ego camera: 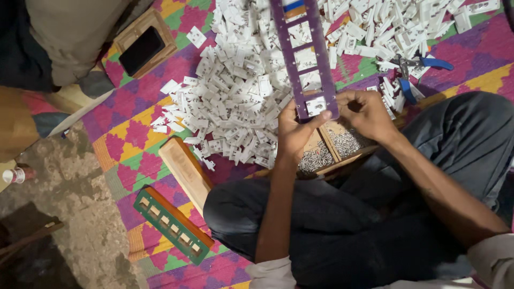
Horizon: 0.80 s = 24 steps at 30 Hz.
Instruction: The person sits on a mat and assembles small white plastic electrical components into a green plastic strip, then switches to a purple strip. They insert the components into slots and secure them with small metal fasteners from a wooden box.
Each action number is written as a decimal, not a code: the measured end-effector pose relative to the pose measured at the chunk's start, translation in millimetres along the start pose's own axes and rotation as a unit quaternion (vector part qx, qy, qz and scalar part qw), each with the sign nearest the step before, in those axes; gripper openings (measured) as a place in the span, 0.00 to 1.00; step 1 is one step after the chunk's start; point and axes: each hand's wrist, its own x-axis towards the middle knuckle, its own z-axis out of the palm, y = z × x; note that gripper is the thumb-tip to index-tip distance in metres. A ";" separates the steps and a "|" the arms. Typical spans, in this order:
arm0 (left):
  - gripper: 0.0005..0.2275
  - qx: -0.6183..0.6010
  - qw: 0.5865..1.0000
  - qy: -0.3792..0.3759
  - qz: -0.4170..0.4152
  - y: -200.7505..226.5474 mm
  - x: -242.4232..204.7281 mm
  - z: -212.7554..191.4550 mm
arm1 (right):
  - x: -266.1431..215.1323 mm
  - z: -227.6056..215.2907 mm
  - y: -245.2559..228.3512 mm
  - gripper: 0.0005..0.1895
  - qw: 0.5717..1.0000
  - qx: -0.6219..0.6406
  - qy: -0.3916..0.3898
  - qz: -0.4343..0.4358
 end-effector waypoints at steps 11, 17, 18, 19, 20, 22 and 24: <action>0.18 0.145 0.987 -0.031 0.062 2.1 0.1 2.0 | 2.4 -16.8 -7.8 0.10 0.978 0.187 -0.025 0.094; 0.18 0.163 0.984 0.059 0.043 -2.0 3.3 -4.6 | -19.6 -31.9 -5.4 0.16 0.885 -0.439 -0.142 0.067; 0.18 0.152 0.984 0.093 0.031 -2.4 4.0 -6.0 | -23.5 -24.3 -0.2 0.16 0.888 -0.429 -0.162 0.042; 0.18 0.135 0.985 0.091 0.053 -3.8 3.4 -7.0 | -27.5 -15.8 6.3 0.17 0.890 -0.419 -0.182 0.019; 0.19 0.118 0.986 0.090 0.074 -5.6 3.0 -7.6 | -30.4 -4.6 13.4 0.16 0.896 -0.414 -0.160 -0.007; 0.20 0.090 0.988 0.089 0.088 -9.5 1.7 -8.0 | -34.4 12.3 24.9 0.15 0.907 -0.402 -0.114 -0.055; 0.21 0.070 0.991 0.090 0.073 -12.1 1.7 -8.1 | -32.9 15.4 28.5 0.12 0.880 -0.456 -0.133 0.005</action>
